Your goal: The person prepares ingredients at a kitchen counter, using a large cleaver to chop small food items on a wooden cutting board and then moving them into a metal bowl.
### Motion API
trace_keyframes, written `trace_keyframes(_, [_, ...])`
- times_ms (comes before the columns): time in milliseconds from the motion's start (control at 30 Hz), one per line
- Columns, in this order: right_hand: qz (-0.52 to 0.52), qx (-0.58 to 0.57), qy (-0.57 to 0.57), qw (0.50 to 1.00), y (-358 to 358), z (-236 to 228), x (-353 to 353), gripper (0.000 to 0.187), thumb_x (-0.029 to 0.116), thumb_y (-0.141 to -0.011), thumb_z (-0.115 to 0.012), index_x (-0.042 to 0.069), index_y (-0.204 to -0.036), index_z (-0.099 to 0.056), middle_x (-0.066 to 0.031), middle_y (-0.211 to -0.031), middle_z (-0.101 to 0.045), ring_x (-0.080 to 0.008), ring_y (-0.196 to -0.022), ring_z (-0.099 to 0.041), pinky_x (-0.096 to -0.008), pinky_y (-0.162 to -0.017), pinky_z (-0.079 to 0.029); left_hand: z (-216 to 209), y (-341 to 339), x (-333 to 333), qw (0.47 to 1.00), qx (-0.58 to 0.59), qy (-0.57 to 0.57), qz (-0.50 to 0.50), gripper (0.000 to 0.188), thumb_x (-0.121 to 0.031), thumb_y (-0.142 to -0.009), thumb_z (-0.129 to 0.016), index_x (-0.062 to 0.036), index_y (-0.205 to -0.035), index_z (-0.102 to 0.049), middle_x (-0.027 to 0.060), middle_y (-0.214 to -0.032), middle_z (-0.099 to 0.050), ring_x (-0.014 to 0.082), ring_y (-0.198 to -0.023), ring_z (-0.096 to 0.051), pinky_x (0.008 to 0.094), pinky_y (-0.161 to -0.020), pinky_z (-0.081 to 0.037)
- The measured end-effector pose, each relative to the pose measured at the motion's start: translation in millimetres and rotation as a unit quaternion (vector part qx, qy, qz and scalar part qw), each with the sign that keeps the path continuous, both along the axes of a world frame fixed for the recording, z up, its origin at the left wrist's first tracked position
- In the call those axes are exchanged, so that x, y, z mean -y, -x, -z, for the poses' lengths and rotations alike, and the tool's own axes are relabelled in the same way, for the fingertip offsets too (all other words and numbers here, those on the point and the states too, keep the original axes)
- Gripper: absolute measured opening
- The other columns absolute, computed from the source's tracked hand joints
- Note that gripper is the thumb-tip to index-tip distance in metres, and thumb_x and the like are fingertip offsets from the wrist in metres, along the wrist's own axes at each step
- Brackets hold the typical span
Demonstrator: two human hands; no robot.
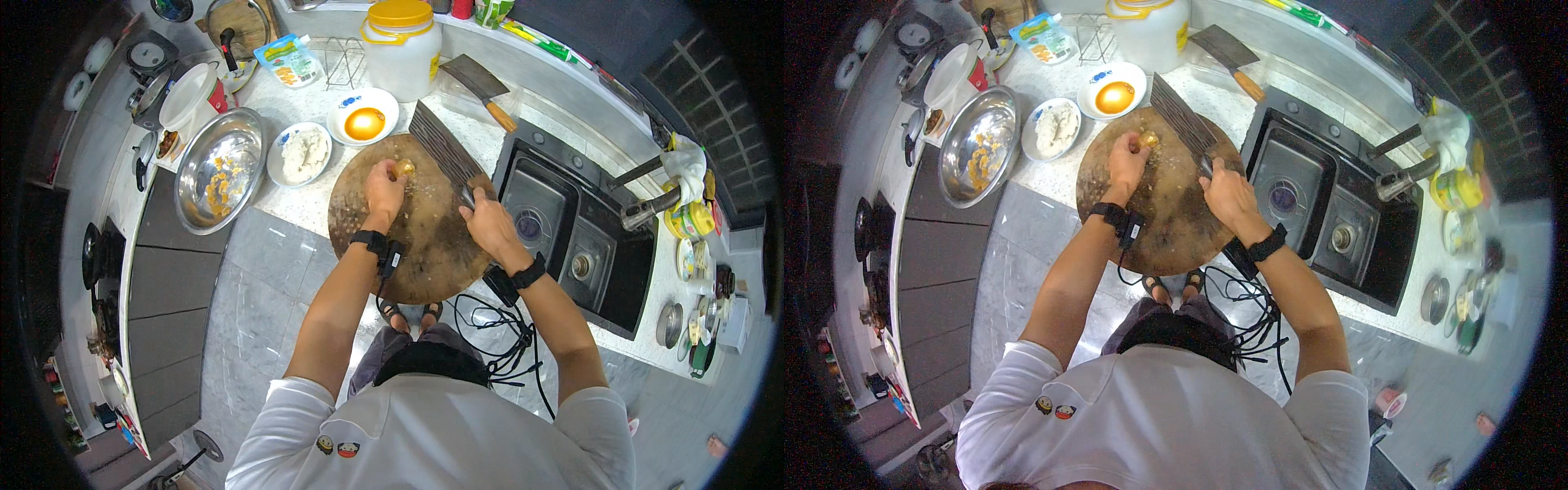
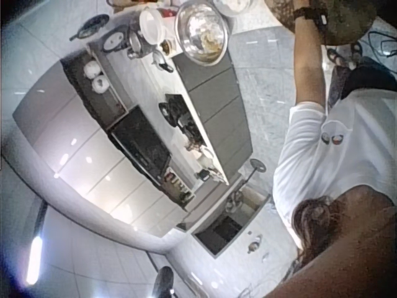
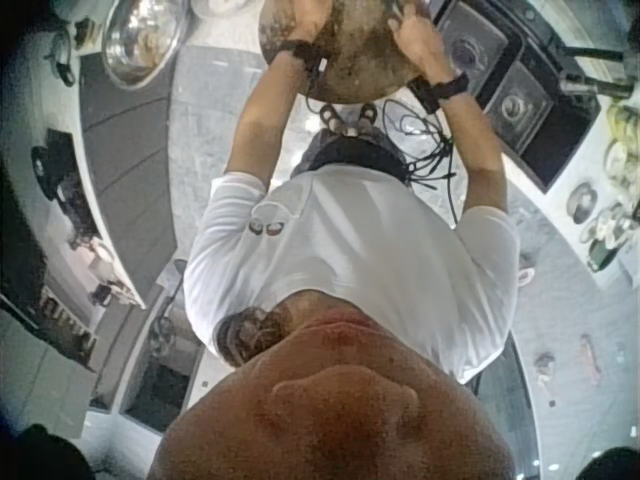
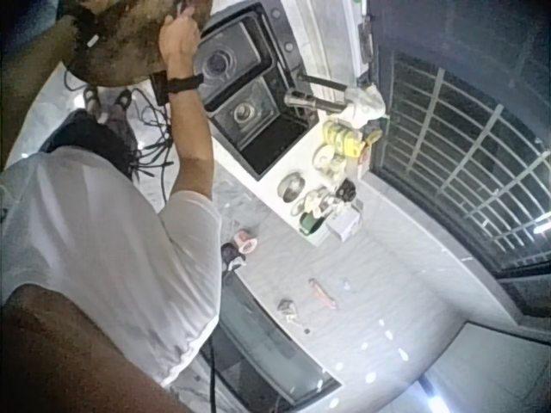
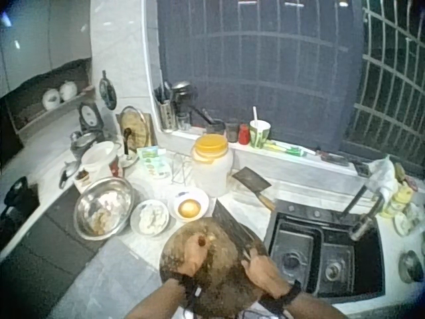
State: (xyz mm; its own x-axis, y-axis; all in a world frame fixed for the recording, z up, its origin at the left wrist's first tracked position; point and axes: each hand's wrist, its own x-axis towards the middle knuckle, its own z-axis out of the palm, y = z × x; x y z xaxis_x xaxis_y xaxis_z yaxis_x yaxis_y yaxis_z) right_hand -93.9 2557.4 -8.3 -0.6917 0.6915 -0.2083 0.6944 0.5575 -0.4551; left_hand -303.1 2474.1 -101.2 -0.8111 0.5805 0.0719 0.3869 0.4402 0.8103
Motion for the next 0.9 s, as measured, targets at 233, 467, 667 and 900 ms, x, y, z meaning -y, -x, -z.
trace_keyframes(233, [-0.009, 0.018, 0.011, 1.000, 0.8, -0.2, 1.6, 0.036, 0.026, -0.092, -0.054, -0.003, -0.112, -0.049, -0.0278, -0.088, -0.065, -0.0450, -0.086, -0.063, -0.0508, -0.077, -0.050, -8.3, -17.0, 6.6, 0.989, -0.115, 0.057, 0.071, 0.033, -0.016, -0.074, -0.073, -0.0039, -0.104, -0.064, 0.0138, -0.099, -0.065, 0.0327, -0.095, -0.057, 0.0409, -0.086, -0.045])
trace_keyframes(467, [-0.031, 0.044, 0.015, 0.998, 12.0, 2.6, 10.1, 0.037, 0.027, -0.092, -0.054, -0.002, -0.114, -0.048, -0.0279, -0.090, -0.065, -0.0444, -0.086, -0.063, -0.0507, -0.078, -0.049, -11.0, -19.4, 6.7, 0.992, -0.105, 0.049, 0.040, 0.032, -0.016, -0.075, -0.072, -0.0031, -0.102, -0.062, 0.0137, -0.099, -0.064, 0.0324, -0.098, -0.055, 0.0407, -0.087, -0.044])
trace_keyframes(667, [-0.048, 0.066, -0.002, 0.997, 13.1, 7.0, 20.0, 0.034, 0.026, -0.091, -0.055, -0.001, -0.112, -0.049, -0.0274, -0.088, -0.066, -0.0438, -0.086, -0.064, -0.0514, -0.076, -0.050, -8.3, -20.2, 6.6, 0.995, -0.087, 0.037, 0.039, 0.030, -0.014, -0.076, -0.072, -0.0029, -0.102, -0.061, 0.0132, -0.099, -0.063, 0.0312, -0.099, -0.055, 0.0406, -0.087, -0.044])
trace_keyframes(900, [-0.047, 0.049, -0.008, 0.998, 16.8, -0.5, 16.7, 0.033, 0.026, -0.092, -0.053, -0.001, -0.110, -0.049, -0.0278, -0.088, -0.065, -0.0452, -0.085, -0.063, -0.0528, -0.075, -0.049, -6.9, -15.9, 6.0, 0.995, -0.058, 0.050, 0.059, 0.029, -0.014, -0.078, -0.071, -0.0051, -0.103, -0.059, 0.0122, -0.101, -0.061, 0.0315, -0.101, -0.054, 0.0420, -0.090, -0.042])
